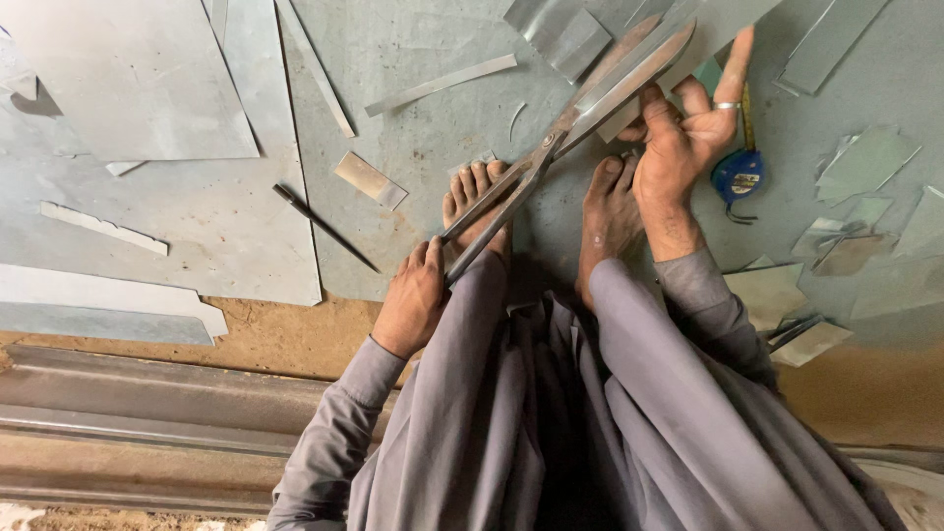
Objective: The person uses large metal shears to cut thin metal sheets into smaller rectangular pieces. The person repeatedly positions the sheet, cuts it, and sets the cut pieces aside on the floor.
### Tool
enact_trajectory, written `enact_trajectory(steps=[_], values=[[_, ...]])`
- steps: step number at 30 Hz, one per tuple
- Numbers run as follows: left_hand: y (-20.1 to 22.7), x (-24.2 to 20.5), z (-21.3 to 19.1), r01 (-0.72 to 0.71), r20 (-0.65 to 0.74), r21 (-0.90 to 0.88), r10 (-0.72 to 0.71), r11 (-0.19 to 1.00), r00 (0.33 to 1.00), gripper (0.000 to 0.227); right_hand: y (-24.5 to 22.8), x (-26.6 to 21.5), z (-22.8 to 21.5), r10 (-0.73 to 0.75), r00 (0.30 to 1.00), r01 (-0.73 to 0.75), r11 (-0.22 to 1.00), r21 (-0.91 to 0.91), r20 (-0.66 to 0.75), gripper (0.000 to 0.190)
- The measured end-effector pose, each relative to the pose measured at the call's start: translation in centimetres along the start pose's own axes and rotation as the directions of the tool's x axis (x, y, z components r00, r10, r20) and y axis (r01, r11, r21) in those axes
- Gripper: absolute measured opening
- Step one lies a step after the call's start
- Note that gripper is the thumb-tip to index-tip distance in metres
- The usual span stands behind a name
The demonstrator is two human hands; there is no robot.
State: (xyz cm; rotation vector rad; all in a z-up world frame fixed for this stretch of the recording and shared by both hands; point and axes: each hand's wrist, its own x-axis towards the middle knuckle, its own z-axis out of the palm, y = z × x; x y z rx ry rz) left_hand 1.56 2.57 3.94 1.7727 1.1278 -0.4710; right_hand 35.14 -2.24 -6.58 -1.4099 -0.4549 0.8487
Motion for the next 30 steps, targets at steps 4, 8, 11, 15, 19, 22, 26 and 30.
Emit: enact_trajectory(steps=[4,8,11,15,19,22,26,30], values=[[-0.1,-0.2,-0.1,-0.014,-0.019,-0.026,0.014,1.0,1.0,0.071,-0.4,-0.2,0.5,0.031,0.999,-0.03,0.998,0.048,-0.011,0.087],[-0.3,-0.1,0.1,-0.022,-0.012,-0.04,0.022,0.999,1.0,0.073,-1.3,-0.4,0.9,0.044,0.999,-0.044,0.997,0.062,-0.008,0.088],[-0.7,0.2,0.3,0.007,-0.014,-0.002,-0.007,1.0,1.0,0.073,-1.6,-0.2,1.3,0.056,0.998,-0.055,0.997,0.061,-0.017,0.089],[-1.2,0.9,0.6,0.078,-0.019,-0.03,-0.079,0.996,0.997,0.074,-1.8,-0.2,1.5,0.082,0.996,-0.079,0.992,0.101,-0.027,0.093],[-1.8,1.3,1.2,-0.03,-0.108,0.004,0.03,1.0,0.994,0.05,-1.5,-0.3,1.6,0.048,0.997,-0.047,0.999,0.018,-0.053,0.089],[-2.3,2.0,1.9,0.01,-0.177,0.008,-0.009,1.0,0.984,0.046,-1.2,-0.3,1.5,0.036,0.998,-0.036,0.999,-0.002,-0.058,0.09],[-3.0,3.0,3.0,0.086,-0.197,0.05,-0.074,0.995,0.978,0.055,-0.8,0.1,1.3,0.049,0.996,-0.049,0.999,0.011,-0.07,0.092],[-4.1,3.7,4.0,0.134,-0.221,0.088,-0.112,0.987,0.969,0.061,-0.6,0.3,1.3,0.076,0.995,-0.074,0.997,0.036,-0.064,0.093]])
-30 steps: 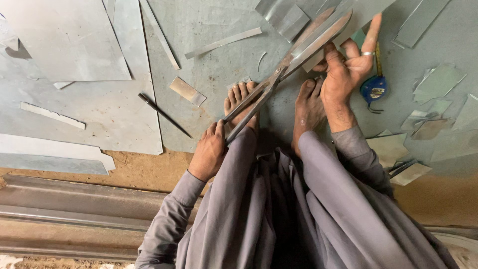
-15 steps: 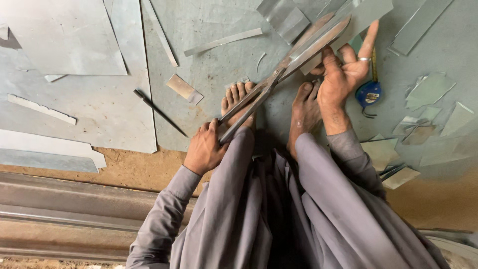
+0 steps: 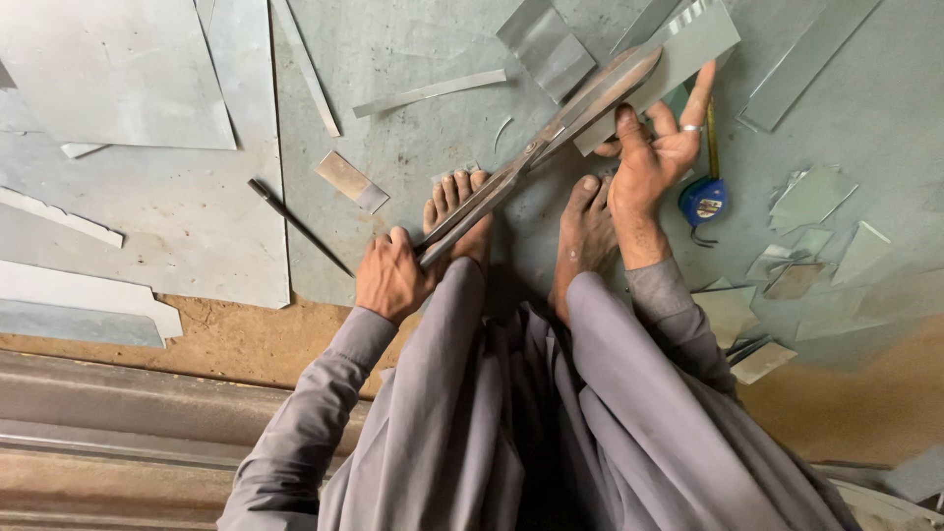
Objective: The person uses large metal shears to cut thin metal sheets into smaller rectangular pieces. The person repeatedly positions the sheet, cuts it, and sets the cut pieces aside on the floor.
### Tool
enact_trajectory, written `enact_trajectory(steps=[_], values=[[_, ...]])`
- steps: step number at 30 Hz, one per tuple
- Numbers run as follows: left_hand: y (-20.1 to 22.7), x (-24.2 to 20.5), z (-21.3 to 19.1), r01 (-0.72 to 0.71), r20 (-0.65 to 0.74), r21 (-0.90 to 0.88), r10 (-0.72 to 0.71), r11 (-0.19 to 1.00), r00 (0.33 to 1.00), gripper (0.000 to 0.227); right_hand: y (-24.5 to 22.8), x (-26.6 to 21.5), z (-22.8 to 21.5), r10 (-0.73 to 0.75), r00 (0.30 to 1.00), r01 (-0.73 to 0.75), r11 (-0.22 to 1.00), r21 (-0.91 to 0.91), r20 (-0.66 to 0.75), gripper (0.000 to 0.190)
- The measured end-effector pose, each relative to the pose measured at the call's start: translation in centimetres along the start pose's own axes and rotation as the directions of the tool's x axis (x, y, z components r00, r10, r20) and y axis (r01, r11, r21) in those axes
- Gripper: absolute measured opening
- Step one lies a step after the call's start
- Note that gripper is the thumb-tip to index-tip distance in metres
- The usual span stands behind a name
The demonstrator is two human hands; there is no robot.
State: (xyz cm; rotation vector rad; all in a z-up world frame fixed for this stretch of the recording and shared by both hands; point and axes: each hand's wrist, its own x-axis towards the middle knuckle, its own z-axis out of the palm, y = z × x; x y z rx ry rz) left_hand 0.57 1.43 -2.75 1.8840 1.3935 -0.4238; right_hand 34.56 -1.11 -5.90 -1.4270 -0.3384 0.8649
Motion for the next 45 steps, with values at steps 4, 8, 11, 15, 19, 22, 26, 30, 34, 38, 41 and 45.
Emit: enact_trajectory(steps=[4,8,11,15,19,22,26,30,34,38,41,45], values=[[-0.6,0.8,1.0,0.011,0.003,0.047,-0.011,0.999,1.0,0.057,-0.2,0.6,0.3,-0.004,1.0,0.003,0.999,-0.048,-0.001,0.094],[-0.6,0.2,1.2,-0.045,-0.067,0.103,0.052,0.994,0.996,0.051,-0.5,0.8,0.7,0.028,1.0,-0.028,0.998,-0.052,0.002,0.093],[0.2,-0.7,0.9,-0.08,-0.06,0.136,0.089,0.987,0.994,0.052,-0.7,0.6,0.7,0.034,0.999,-0.032,0.994,-0.103,0.013,0.092],[1.4,-1.6,0.4,-0.068,-0.054,0.178,0.078,0.982,0.995,0.047,-0.5,-1.1,1.2,0.004,0.999,0.004,0.982,-0.189,0.045,0.091],[1.9,-1.8,0.0,-0.043,0.019,0.103,0.041,0.994,0.999,0.045,0.0,-3.3,2.2,0.068,0.997,-0.063,0.983,-0.173,0.024,0.091],[2.1,-1.7,-0.4,-0.042,0.078,0.049,0.038,0.998,0.996,0.039,-0.3,-3.6,2.6,0.081,0.997,-0.075,0.977,-0.198,0.02,0.091],[2.3,-1.8,-0.2,-0.064,0.081,-0.026,0.066,0.998,0.995,0.035,-0.9,-3.8,3.0,0.063,0.997,-0.05,0.966,-0.255,0.043,0.091],[2.0,-2.0,0.0,-0.098,0.025,-0.084,0.1,0.992,0.995,0.037,-0.8,-4.7,3.3,0.083,0.996,-0.073,0.952,-0.296,0.02,0.092],[2.0,-1.4,-0.4,-0.101,0.009,-0.071,0.102,0.992,0.995,0.038,-0.4,-5.0,3.0,0.08,0.996,-0.068,0.967,-0.246,0.039,0.094],[2.0,-0.6,-1.0,-0.009,0.041,-0.051,0.011,0.999,0.999,0.044,0.0,-4.7,3.3,0.057,0.997,-0.043,0.978,-0.204,0.059,0.094],[1.7,-0.5,-0.9,-0.005,0.038,-0.047,0.007,0.999,0.999,0.046,-0.1,-4.8,3.2,0.074,0.995,-0.059,0.973,-0.222,0.06,0.093],[1.1,0.4,0.1,-0.012,0.005,-0.026,0.012,1.0,1.0,0.046,-0.2,-4.7,3.4,0.08,0.996,-0.069,0.976,-0.204,0.047,0.091]])
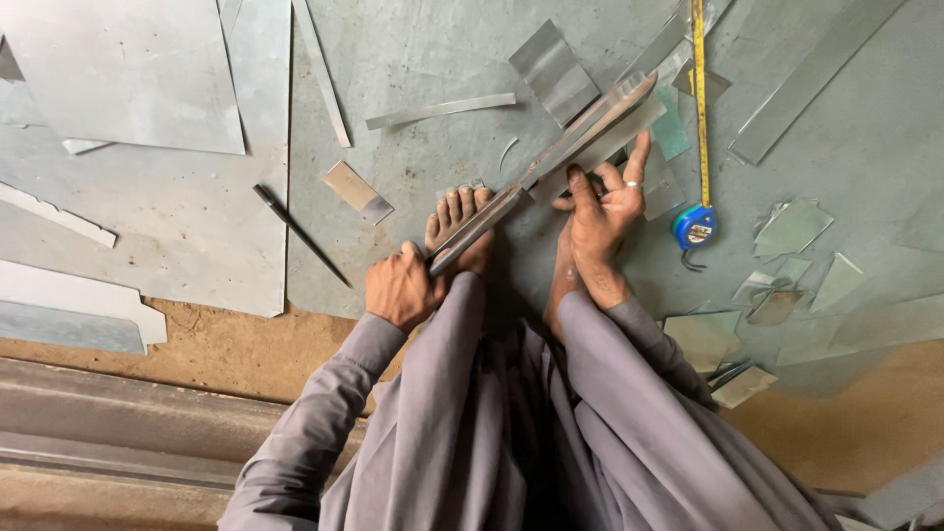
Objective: The person uses large metal shears to cut thin metal sheets into smaller rectangular pieces. The person repeatedly positions the sheet, cuts it, and sets the cut pieces aside on the floor.
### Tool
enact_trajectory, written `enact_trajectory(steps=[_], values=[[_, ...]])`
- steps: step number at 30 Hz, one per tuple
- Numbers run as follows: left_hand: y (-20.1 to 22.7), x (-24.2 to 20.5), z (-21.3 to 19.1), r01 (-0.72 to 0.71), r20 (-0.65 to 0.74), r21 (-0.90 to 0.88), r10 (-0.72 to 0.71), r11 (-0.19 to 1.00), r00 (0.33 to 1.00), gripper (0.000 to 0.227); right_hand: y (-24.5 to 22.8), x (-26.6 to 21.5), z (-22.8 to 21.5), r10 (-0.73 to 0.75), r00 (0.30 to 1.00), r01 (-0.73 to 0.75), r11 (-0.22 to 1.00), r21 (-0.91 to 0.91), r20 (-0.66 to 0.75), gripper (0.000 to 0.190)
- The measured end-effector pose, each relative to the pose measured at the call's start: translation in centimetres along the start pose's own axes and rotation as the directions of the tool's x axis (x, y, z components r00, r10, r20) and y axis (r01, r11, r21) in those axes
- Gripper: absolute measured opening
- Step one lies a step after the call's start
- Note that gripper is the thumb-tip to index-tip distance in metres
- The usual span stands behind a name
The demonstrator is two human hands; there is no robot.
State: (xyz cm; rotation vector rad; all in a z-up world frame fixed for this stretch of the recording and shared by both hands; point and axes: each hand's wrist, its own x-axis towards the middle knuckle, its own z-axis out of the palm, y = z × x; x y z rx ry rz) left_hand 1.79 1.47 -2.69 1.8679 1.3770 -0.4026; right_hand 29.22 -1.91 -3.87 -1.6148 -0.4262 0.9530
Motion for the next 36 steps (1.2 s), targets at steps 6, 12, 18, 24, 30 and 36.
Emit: enact_trajectory(steps=[6,12,18,24,30,36], values=[[-0.4,0.3,1.2,0.043,-0.042,0.013,-0.043,0.999,0.998,0.044,0.1,0.5,0.3,0.014,0.999,-0.012,0.999,0.049,-0.03,0.092],[0.2,-0.1,1.7,0.063,-0.034,-0.004,-0.063,0.998,0.997,0.043,-0.1,0.2,0.7,0.043,0.999,-0.042,0.998,0.047,-0.023,0.092],[0.7,-1.4,0.8,0.021,-0.082,-0.037,-0.024,0.999,0.996,0.038,-1.2,-0.3,-1.4,0.006,1.0,-0.005,0.997,0.079,-0.012,0.094],[3.3,-1.8,-1.2,0.155,-0.15,-0.115,-0.171,0.981,0.974,0.062,-2.7,-0.6,-4.8,0.017,1.0,-0.018,0.999,0.028,0.023,0.093],[5.8,1.2,-3.1,-0.051,-0.153,-0.029,0.046,0.998,0.987,0.07,-3.5,-0.1,-6.0,0.023,0.995,-0.023,1.0,-0.005,0.094,0.09],[8.5,3.3,-5.3,-0.231,-0.293,0.123,0.257,0.965,0.921,0.045,-3.5,0.1,-5.8,0.143,0.985,-0.137,0.988,-0.069,0.096,0.054]])
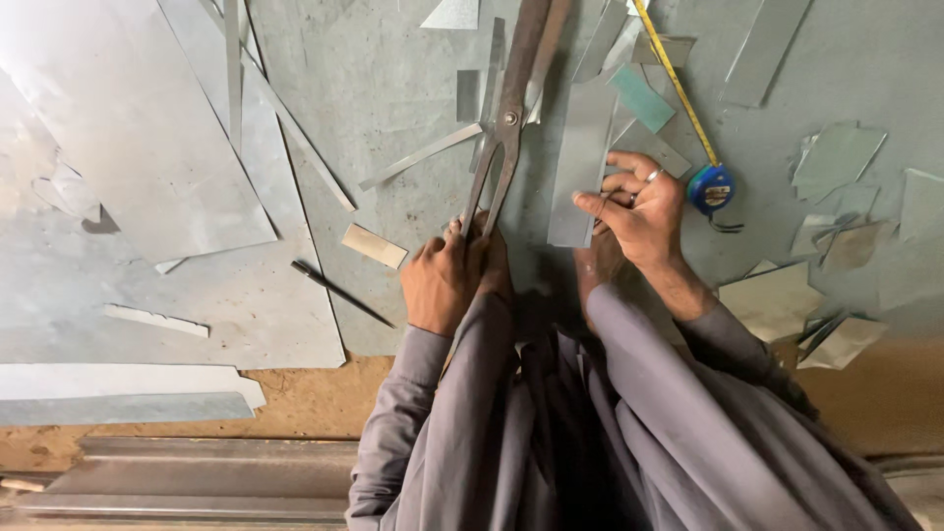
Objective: The person uses large metal shears to cut thin metal sheets into smaller rectangular pieces. The person repeatedly positions the sheet, cuts it, and sets the cut pieces aside on the floor.
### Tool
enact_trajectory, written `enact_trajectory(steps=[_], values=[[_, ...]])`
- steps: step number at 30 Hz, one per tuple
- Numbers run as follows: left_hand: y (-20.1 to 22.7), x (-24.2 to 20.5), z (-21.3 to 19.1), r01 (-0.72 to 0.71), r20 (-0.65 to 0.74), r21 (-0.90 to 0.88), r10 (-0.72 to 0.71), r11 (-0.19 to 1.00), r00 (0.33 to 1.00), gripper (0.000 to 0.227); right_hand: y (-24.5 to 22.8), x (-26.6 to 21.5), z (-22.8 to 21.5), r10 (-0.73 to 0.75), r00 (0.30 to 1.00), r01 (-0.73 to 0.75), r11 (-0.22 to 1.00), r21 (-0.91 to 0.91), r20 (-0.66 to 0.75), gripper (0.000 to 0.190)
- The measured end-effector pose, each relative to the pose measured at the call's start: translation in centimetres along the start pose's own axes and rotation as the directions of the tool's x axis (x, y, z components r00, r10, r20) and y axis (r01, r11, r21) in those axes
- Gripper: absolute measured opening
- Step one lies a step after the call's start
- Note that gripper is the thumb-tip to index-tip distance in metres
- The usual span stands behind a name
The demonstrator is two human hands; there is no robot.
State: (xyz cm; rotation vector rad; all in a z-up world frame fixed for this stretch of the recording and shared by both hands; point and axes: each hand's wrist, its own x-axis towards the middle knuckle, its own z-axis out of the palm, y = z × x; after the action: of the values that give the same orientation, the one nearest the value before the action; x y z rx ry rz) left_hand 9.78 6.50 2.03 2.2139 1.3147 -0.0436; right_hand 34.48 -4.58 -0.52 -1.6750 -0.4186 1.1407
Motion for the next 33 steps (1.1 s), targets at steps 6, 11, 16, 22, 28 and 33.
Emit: enact_trajectory(steps=[6,11,16,22,28,33], values=[[4.3,4.2,2.2,0.168,0.143,-0.816,-0.088,0.553,0.986,0.028,0.2,-1.0,0.8,-0.055,0.983,0.069,0.995,-0.074,0.177,0.045],[3.7,4.6,3.9,0.384,0.315,-0.888,-0.274,0.252,0.909,0.014,0.2,-1.1,-0.5,-0.1,0.99,0.104,0.994,-0.031,0.103,0.044],[-0.5,2.9,1.8,0.371,0.298,-0.919,-0.38,0.136,0.876,0.017,0.6,-0.5,-2.8,-0.137,0.989,0.14,0.988,-0.071,0.05,0.045],[0.5,1.0,2.3,0.37,0.37,-0.928,-0.172,-0.037,0.913,0.011,0.7,-0.4,-3.5,-0.129,0.99,0.134,0.987,-0.093,0.059,0.046],[4.4,2.4,4.8,0.394,0.392,-0.911,-0.045,0.125,0.919,0.015,-0.2,-1.2,-1.1,-0.002,0.985,0.006,1.0,-0.025,0.172,0.047],[3.7,2.4,3.4,0.37,0.322,-0.862,-0.19,0.345,0.927,0.015,-1.3,-2.2,-1.5,-0.172,0.96,0.244,0.899,-0.363,0.22,0.04]])
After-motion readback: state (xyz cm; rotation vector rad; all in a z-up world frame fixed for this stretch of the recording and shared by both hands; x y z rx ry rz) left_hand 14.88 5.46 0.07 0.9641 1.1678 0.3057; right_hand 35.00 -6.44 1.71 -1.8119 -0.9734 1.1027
